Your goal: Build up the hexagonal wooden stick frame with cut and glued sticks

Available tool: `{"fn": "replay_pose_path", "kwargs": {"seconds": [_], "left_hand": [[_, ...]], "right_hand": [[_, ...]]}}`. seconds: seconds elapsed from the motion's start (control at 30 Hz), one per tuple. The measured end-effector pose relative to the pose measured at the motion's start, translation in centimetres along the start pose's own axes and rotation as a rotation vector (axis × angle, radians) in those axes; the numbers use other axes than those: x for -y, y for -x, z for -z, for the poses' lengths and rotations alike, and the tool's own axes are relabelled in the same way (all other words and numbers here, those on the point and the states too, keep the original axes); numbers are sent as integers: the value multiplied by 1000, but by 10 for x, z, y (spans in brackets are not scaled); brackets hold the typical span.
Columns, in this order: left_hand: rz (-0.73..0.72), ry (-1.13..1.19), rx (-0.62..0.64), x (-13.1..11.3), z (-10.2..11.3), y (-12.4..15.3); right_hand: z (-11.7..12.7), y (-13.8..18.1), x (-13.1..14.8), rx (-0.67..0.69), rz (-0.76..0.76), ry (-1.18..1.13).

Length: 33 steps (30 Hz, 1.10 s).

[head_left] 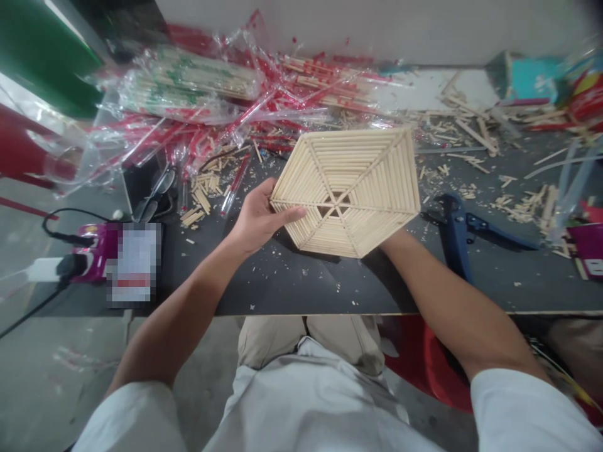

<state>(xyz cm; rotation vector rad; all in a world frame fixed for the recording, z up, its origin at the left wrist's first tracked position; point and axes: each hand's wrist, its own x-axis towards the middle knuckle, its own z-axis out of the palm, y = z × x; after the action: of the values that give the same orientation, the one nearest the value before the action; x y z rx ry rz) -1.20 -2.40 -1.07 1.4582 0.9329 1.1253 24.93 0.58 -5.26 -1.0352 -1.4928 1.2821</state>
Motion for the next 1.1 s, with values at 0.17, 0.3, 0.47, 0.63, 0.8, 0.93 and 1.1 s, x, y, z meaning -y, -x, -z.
{"fn": "replay_pose_path", "kwargs": {"seconds": [0.17, 0.3, 0.47, 0.63, 0.8, 0.93, 1.1], "left_hand": [[-186, -182, -182, 2, 3, -3], [-276, -345, -377, 2, 4, -2], [-337, -542, -486, -6, -2, 10], [-344, -620, -465, -13, -7, 17], [-323, -637, -456, -16, -9, 18], [-317, -653, -468, -19, -12, 20], [-283, -614, -470, -23, -15, 19]], "right_hand": [[13, -15, 18, -18, -42, -220], [4, -11, 33, -193, -7, -295], [-31, 8, 36, -315, 157, -14], [-39, 13, 27, -321, 262, 20], [-36, 12, 23, -307, 267, 56], [-38, 13, 22, -298, 265, 79], [-39, 14, 22, -316, 276, 87]]}}
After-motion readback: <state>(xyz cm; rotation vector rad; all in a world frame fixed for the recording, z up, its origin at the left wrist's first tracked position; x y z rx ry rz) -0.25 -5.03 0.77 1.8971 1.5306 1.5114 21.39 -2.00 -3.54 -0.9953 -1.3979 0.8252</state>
